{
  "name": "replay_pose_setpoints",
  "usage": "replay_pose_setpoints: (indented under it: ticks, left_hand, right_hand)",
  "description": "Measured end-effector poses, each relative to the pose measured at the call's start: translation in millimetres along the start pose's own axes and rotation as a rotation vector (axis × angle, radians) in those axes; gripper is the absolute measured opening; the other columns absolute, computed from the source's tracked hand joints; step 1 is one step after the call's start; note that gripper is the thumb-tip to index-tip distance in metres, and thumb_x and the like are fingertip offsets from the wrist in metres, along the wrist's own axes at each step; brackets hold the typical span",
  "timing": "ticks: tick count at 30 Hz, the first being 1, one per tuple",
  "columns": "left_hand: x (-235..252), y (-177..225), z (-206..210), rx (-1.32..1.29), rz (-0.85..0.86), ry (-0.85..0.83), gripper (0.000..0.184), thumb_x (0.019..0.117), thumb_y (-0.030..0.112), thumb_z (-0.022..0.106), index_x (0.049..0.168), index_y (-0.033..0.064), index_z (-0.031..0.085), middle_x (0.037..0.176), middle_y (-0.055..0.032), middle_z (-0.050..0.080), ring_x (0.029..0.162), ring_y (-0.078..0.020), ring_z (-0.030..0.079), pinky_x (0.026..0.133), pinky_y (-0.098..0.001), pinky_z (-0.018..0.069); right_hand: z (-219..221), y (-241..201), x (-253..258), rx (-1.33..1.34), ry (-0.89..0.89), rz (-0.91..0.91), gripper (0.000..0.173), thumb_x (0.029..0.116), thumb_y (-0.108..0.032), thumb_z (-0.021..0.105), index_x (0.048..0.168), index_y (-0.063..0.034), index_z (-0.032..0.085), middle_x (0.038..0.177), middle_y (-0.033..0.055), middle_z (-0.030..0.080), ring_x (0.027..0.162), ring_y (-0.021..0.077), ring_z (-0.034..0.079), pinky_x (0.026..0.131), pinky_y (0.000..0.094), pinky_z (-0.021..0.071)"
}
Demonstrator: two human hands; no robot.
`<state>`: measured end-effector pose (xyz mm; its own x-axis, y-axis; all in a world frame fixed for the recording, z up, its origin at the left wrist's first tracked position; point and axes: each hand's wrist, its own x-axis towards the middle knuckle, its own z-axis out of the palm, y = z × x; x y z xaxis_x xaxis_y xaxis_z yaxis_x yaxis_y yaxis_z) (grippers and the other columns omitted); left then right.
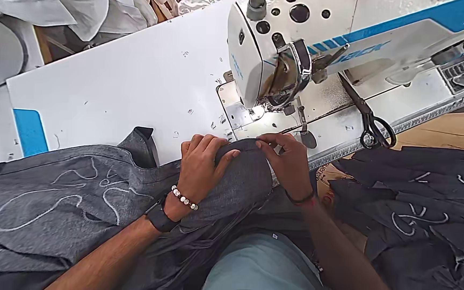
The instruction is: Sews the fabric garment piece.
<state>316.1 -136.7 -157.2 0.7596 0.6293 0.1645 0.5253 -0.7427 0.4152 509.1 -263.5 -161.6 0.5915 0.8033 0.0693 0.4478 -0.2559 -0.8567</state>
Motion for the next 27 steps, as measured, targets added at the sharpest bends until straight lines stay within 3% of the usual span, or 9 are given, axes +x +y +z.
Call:
replay_pose_setpoints:
  ticks: [3,5,7,9,14,19,22,25,27]
  left_hand:
    - [24.8,14.7,-5.7,0.003,0.081,-0.116,0.045,0.101,0.048,0.055,0.133,0.019,0.066,0.125,-0.0023,0.067,0.122,-0.0267,0.056,0.099,-0.0508,0.0418]
    - [37.5,23.5,-4.6,-0.114,0.123,-0.127,0.032,0.1013,0.038,0.058,0.123,0.0188,0.073,0.118,-0.0009,0.071,0.118,-0.0231,0.06,0.097,-0.0478,0.0442]
    - [45.0,31.7,-4.5,-0.205,0.087,-0.113,0.021,0.1005,0.03,0.063,0.109,0.0188,0.078,0.102,0.0022,0.074,0.099,-0.013,0.068,0.087,-0.0367,0.0538]
    - [45.1,37.0,-3.0,-0.263,0.023,-0.092,0.017,0.0996,0.027,0.066,0.107,0.0191,0.079,0.097,0.0045,0.074,0.087,-0.0044,0.069,0.077,-0.0256,0.0569]
    - [32.5,43.2,6.8,-0.179,0.018,0.023,0.021,0.1,0.024,0.064,0.113,0.0164,0.079,0.103,0.0001,0.077,0.096,-0.0111,0.072,0.084,-0.0316,0.0592]
    - [30.2,43.1,9.4,-0.119,0.064,0.092,0.022,0.1008,0.025,0.063,0.113,0.0142,0.079,0.104,-0.0018,0.077,0.098,-0.0142,0.072,0.085,-0.0329,0.0583]
    - [33.7,42.9,10.6,-0.131,0.067,0.114,0.021,0.0997,0.025,0.065,0.11,0.0134,0.079,0.102,-0.0024,0.077,0.097,-0.0143,0.072,0.085,-0.0327,0.058]
    - [37.0,40.4,10.9,-0.22,-0.002,0.084,0.019,0.0989,0.026,0.065,0.108,0.0157,0.079,0.098,0.0,0.075,0.09,-0.0102,0.07,0.077,-0.03,0.057]
    - [39.6,38.1,9.4,-0.31,-0.067,0.05,0.019,0.0994,0.027,0.064,0.106,0.0177,0.079,0.094,0.0033,0.073,0.084,-0.0054,0.068,0.072,-0.0265,0.0556]
  right_hand:
    - [-1.7,0.6,-1.3,0.059,0.016,-0.038,0.015,0.0956,-0.025,0.074,0.109,-0.0229,0.081,0.094,-0.008,0.074,0.082,0.0053,0.063,0.068,0.0247,0.0503]
    - [-2.3,-0.2,-1.0,0.084,0.03,-0.045,0.015,0.0951,-0.024,0.075,0.108,-0.0213,0.081,0.093,-0.0076,0.074,0.079,0.0051,0.062,0.069,0.0249,0.0498]
    - [-1.5,-0.5,0.3,0.08,0.07,-0.047,0.013,0.0934,-0.024,0.077,0.105,-0.0204,0.081,0.09,-0.0081,0.073,0.078,0.0053,0.062,0.069,0.026,0.0505]
    - [1.1,0.0,1.0,0.055,0.133,-0.056,0.01,0.0906,-0.024,0.079,0.099,-0.0194,0.08,0.086,-0.0089,0.072,0.077,0.0052,0.062,0.07,0.0268,0.0499]
    - [14.4,-0.4,-1.6,-0.211,0.298,-0.248,0.008,0.0884,-0.019,0.078,0.095,-0.0168,0.081,0.091,-0.0037,0.075,0.086,0.0103,0.065,0.072,0.027,0.0523]
    - [14.4,-6.1,-5.7,-0.339,0.299,-0.337,0.011,0.0908,-0.018,0.075,0.098,-0.0171,0.083,0.096,-0.0025,0.077,0.095,0.0137,0.068,0.076,0.0321,0.0528]
    - [10.8,-9.4,-5.8,-0.29,0.25,-0.337,0.014,0.0907,-0.018,0.073,0.1,-0.0152,0.083,0.097,-0.0014,0.077,0.098,0.0164,0.067,0.078,0.0344,0.0513]
    - [6.4,-7.5,-3.8,-0.107,0.159,-0.258,0.018,0.0918,-0.017,0.069,0.104,-0.0122,0.082,0.098,-0.0003,0.076,0.097,0.0133,0.066,0.082,0.0304,0.0541]
    - [1.5,-6.1,0.3,0.045,0.068,-0.112,0.019,0.0996,-0.018,0.064,0.111,-0.0126,0.078,0.097,-0.0033,0.076,0.084,0.0045,0.069,0.069,0.0232,0.0592]
